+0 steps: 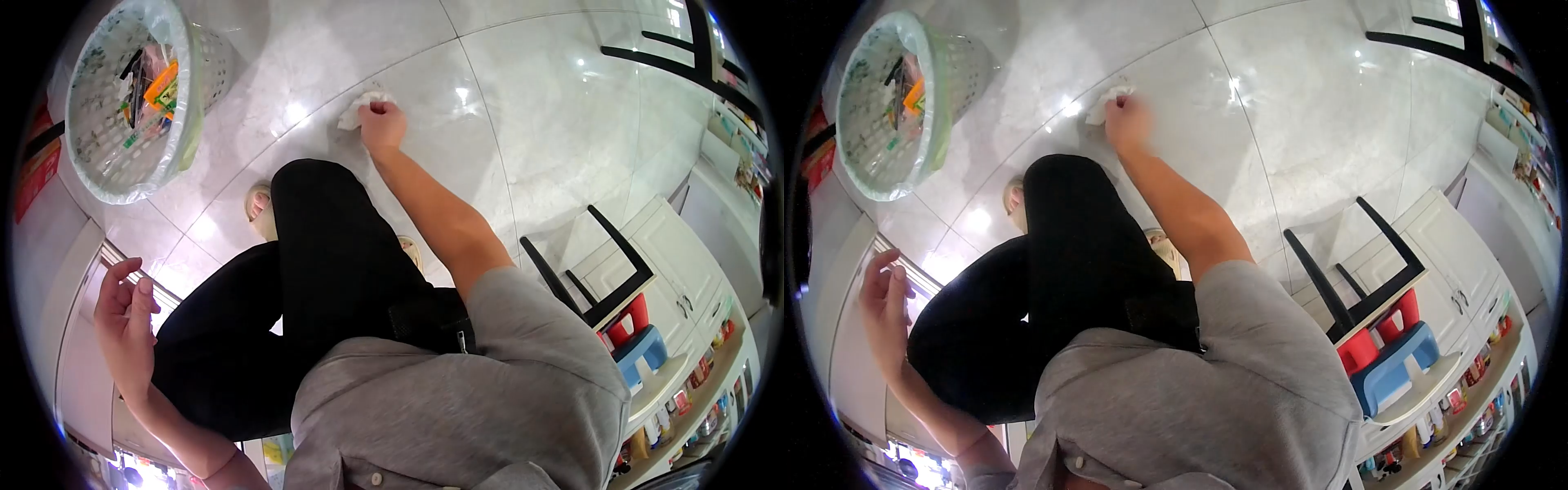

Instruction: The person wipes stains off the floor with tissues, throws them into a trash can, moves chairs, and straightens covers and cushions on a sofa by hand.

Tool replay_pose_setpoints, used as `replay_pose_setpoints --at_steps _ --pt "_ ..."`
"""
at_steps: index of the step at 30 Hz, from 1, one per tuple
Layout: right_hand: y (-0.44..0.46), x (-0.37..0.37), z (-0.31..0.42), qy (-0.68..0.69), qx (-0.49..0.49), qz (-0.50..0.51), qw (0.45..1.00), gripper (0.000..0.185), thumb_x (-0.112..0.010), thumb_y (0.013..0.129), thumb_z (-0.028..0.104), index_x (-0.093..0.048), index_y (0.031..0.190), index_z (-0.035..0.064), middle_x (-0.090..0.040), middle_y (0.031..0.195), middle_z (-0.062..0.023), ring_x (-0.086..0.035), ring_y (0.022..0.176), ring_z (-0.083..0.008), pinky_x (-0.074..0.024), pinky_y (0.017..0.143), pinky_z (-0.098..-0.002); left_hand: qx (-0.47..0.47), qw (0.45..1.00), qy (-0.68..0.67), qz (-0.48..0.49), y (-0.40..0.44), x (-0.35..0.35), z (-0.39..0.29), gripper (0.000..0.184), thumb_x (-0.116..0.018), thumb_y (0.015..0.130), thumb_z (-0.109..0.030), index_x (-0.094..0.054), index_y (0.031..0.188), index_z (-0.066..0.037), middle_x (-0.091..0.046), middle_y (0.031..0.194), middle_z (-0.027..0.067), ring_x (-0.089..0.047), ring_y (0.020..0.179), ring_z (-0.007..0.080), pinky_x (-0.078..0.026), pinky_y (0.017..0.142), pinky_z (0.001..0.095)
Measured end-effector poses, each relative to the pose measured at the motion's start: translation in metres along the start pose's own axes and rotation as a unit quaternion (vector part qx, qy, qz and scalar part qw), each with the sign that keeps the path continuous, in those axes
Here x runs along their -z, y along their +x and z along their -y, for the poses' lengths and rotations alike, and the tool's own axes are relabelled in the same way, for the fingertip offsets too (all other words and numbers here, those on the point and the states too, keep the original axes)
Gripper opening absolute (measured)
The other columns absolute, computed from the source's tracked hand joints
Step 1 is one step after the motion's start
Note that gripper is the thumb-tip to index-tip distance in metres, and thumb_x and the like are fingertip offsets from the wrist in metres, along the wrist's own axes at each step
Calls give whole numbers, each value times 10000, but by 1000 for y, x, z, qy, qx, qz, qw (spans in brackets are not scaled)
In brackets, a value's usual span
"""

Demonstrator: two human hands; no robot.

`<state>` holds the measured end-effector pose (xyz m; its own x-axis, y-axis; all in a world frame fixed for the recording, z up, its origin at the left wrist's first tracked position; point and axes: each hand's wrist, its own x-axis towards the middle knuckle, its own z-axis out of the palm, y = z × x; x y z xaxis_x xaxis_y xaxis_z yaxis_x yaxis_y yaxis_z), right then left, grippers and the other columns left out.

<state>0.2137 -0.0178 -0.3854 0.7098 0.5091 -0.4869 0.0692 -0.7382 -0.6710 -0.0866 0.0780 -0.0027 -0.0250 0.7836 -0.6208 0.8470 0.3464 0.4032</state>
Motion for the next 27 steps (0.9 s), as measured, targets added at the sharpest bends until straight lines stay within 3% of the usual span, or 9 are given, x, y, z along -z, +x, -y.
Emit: replay_pose_setpoints --at_steps 2,4,9,11,15,17,18,24,27 --pt "6 7 4 38 5 -12 999 238 -715 740 204 -704 832 -15 -701 765 -138 -680 705 -234 -526 667 -336 20 1000 13 4 0 2 0 391 -630 928 -330 -593 1145 -8 -513 645 -23 -416 560 30 -263 453 197" --pt "16 25 -13 -68 137 -47 987 232 -717 741 187 -698 865 -8 -702 780 -131 -679 722 -233 -527 680 -329 24 1000 10 4 1 4 3 391 -628 927 -333 -593 1144 -9 -516 645 -22 -414 558 29 -264 452 196" --pt "61 86 -49 -143 207 -65 966 189 -715 752 114 -669 904 12 -653 902 -114 -641 714 -222 -517 661 -333 22 1000 2 -10 -1 4 8 383 -619 929 -333 -596 1142 -16 -521 645 -22 -416 566 27 -262 453 194" --pt "76 80 -46 -105 352 -89 926 181 -697 762 86 -653 926 24 -623 941 -111 -625 737 -229 -506 657 -323 24 1000 6 4 -4 6 3 369 -619 929 -321 -599 1139 -18 -532 662 -20 -432 587 28 -260 457 191" --pt "64 45 0 -118 299 1 947 204 -671 775 69 -643 976 42 -623 970 -105 -623 777 -239 -502 669 -323 14 1000 -9 -2 -4 5 5 366 -625 926 -319 -602 1133 -19 -534 670 -18 -447 602 32 -263 459 192" --pt "55 33 14 -22 269 45 962 224 -623 802 60 -628 1025 78 -605 1015 -145 -620 868 -329 -507 737 -405 5 1000 -16 0 -3 5 9 364 -634 921 -317 -603 1129 -19 -534 670 -20 -453 602 36 -271 460 193" --pt "53 31 17 -22 269 46 962 224 -623 802 60 -628 1025 78 -605 1015 -145 -620 868 -329 -507 737 -405 7 1000 -16 0 -3 6 10 364 -634 921 -317 -603 1129 -19 -534 670 -20 -453 602 36 -271 460 193" --pt "49 26 26 -168 345 75 920 297 -617 779 42 -639 1062 130 -587 1030 -162 -608 861 -360 -519 752 -414 12 1000 -7 6 -6 6 5 384 -657 908 -331 -603 1129 -22 -521 659 -21 -466 609 40 -286 479 185" --pt "59 22 15 -225 440 92 864 316 -616 807 86 -609 1123 103 -596 1025 -159 -612 872 -342 -518 745 -414 22 1000 -17 0 -8 5 7 412 -655 903 -364 -604 1129 -22 -514 651 -17 -466 599 42 -286 480 186"
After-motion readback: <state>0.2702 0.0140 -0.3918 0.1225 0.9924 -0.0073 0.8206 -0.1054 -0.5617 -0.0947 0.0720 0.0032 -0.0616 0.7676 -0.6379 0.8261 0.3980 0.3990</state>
